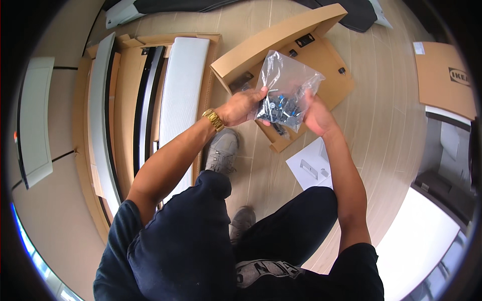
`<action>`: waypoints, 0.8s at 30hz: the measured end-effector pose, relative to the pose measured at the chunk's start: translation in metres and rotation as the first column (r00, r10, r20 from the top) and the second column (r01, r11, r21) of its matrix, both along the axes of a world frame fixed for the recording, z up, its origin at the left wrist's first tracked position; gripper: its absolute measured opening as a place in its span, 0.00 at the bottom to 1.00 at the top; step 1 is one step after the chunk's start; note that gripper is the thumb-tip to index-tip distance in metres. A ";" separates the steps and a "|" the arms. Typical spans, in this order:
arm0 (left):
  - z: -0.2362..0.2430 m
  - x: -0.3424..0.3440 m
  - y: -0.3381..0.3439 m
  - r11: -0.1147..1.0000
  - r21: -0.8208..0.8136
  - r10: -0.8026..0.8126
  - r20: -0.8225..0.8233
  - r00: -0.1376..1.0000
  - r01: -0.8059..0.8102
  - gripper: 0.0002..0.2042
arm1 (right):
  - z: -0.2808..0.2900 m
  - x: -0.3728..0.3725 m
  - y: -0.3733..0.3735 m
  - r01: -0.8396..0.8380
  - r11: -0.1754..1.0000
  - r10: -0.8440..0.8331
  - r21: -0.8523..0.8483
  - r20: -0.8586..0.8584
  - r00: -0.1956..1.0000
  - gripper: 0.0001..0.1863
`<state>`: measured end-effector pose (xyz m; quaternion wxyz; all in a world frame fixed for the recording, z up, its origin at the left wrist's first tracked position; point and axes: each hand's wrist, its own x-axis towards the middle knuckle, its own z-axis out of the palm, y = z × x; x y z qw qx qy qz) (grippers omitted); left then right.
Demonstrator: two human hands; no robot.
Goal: The person picks up a cardboard box from the floor, uses a utility knife to cut the adhesive tape, opens the box, and removes plastic bags containing hardware and components.
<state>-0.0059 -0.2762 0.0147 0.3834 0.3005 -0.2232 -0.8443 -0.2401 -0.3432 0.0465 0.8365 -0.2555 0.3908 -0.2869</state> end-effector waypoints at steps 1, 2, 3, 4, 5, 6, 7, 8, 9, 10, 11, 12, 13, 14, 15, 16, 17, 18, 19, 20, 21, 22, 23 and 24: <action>0.004 0.004 0.001 1.000 0.006 0.007 -0.012 1.000 -0.007 0.32 | -0.003 0.004 0.005 -0.054 0.998 0.053 -0.017 -0.051 0.997 0.17; 0.007 0.008 0.001 1.000 0.012 0.014 -0.024 1.000 -0.014 0.32 | -0.008 0.006 0.003 -0.085 0.996 0.083 -0.040 -0.056 0.995 0.17; 0.011 0.013 0.001 0.999 0.024 0.022 -0.042 0.999 -0.021 0.31 | -0.013 0.008 -0.002 -0.113 0.992 0.109 -0.062 -0.063 0.992 0.18; 0.014 0.014 0.004 0.998 0.034 0.047 -0.041 0.998 -0.046 0.31 | -0.017 0.008 -0.004 -0.139 0.987 0.133 -0.084 -0.070 0.989 0.18; 0.018 0.013 0.006 0.997 0.043 0.072 -0.040 0.997 -0.070 0.30 | -0.021 0.007 -0.003 -0.131 0.987 0.126 -0.091 -0.063 0.990 0.18; 0.020 0.017 0.008 0.994 0.051 0.102 -0.033 0.994 -0.101 0.30 | -0.022 0.011 -0.004 -0.130 0.987 0.125 -0.099 -0.049 0.991 0.19; 0.020 0.021 0.009 0.991 0.044 0.124 -0.007 0.992 -0.124 0.28 | -0.022 0.015 -0.005 -0.127 0.986 0.123 -0.106 -0.036 0.992 0.19; 0.021 0.023 0.011 0.987 0.045 0.153 0.074 0.985 -0.157 0.26 | -0.022 0.018 -0.006 -0.151 0.984 0.149 -0.096 -0.025 0.989 0.19; 0.020 0.022 0.013 0.981 0.045 0.181 0.152 0.972 -0.190 0.24 | -0.019 0.020 -0.007 -0.175 0.981 0.174 -0.084 -0.016 0.985 0.18; 0.018 0.023 0.015 0.974 0.043 0.206 0.229 0.951 -0.221 0.23 | -0.018 0.023 -0.007 -0.198 0.977 0.198 -0.073 -0.006 0.980 0.18; 0.016 0.027 0.018 0.974 0.019 0.210 0.281 0.937 -0.224 0.21 | -0.019 0.025 -0.007 -0.197 0.978 0.196 -0.075 -0.011 0.980 0.18; 0.015 0.030 0.018 0.975 -0.006 0.211 0.329 0.920 -0.221 0.18 | -0.021 0.025 -0.007 -0.191 0.978 0.191 -0.079 -0.018 0.981 0.18; 0.013 0.033 0.019 0.976 -0.030 0.212 0.377 0.901 -0.217 0.16 | -0.024 0.025 -0.006 -0.186 0.979 0.185 -0.083 -0.025 0.982 0.18; 0.012 0.033 0.022 0.966 -0.052 0.254 0.396 0.882 -0.255 0.14 | -0.026 0.025 -0.005 -0.168 0.984 0.166 -0.057 -0.031 0.986 0.18; 0.017 0.033 0.024 0.954 -0.075 0.294 0.415 0.861 -0.290 0.13 | -0.029 0.025 -0.004 -0.146 0.989 0.145 -0.032 -0.036 0.989 0.18; 0.021 0.033 0.026 0.941 -0.098 0.332 0.433 0.838 -0.322 0.11 | -0.032 0.025 -0.003 -0.124 0.992 0.123 -0.007 -0.042 0.992 0.18; 0.019 0.034 0.025 0.948 -0.127 0.316 0.484 0.816 -0.292 0.11 | -0.035 0.026 -0.003 -0.128 0.991 0.129 0.035 -0.032 0.991 0.18; 0.018 0.036 0.025 0.953 -0.154 0.301 0.535 0.789 -0.259 0.10 | -0.039 0.028 -0.003 -0.132 0.988 0.134 0.077 -0.021 0.991 0.18; 0.016 0.038 0.024 0.958 -0.179 0.286 0.584 0.760 -0.224 0.09 | -0.042 0.029 -0.003 -0.136 0.984 0.138 0.119 -0.010 0.990 0.19; 0.013 0.038 0.022 0.956 -0.199 0.294 0.602 0.742 -0.218 0.09 | -0.046 0.032 -0.002 -0.111 0.991 0.114 0.078 -0.036 0.993 0.19; 0.012 0.034 0.019 0.953 -0.217 0.301 0.616 0.728 -0.211 0.09 | -0.050 0.036 0.001 -0.085 0.996 0.087 0.038 -0.066 0.994 0.20; 0.010 0.029 0.016 0.951 -0.235 0.307 0.629 0.714 -0.203 0.09 | -0.052 0.040 0.003 -0.058 0.998 0.057 -0.004 -0.095 0.994 0.21; 0.008 0.022 0.014 0.949 -0.231 0.315 0.628 0.712 -0.216 0.09 | -0.058 0.043 0.006 -0.049 0.996 0.029 -0.077 -0.241 0.970 0.22; 0.004 0.015 0.011 0.945 -0.232 0.328 0.626 0.707 -0.232 0.09 | -0.064 0.047 0.008 -0.055 0.986 -0.008 -0.155 -0.379 0.925 0.23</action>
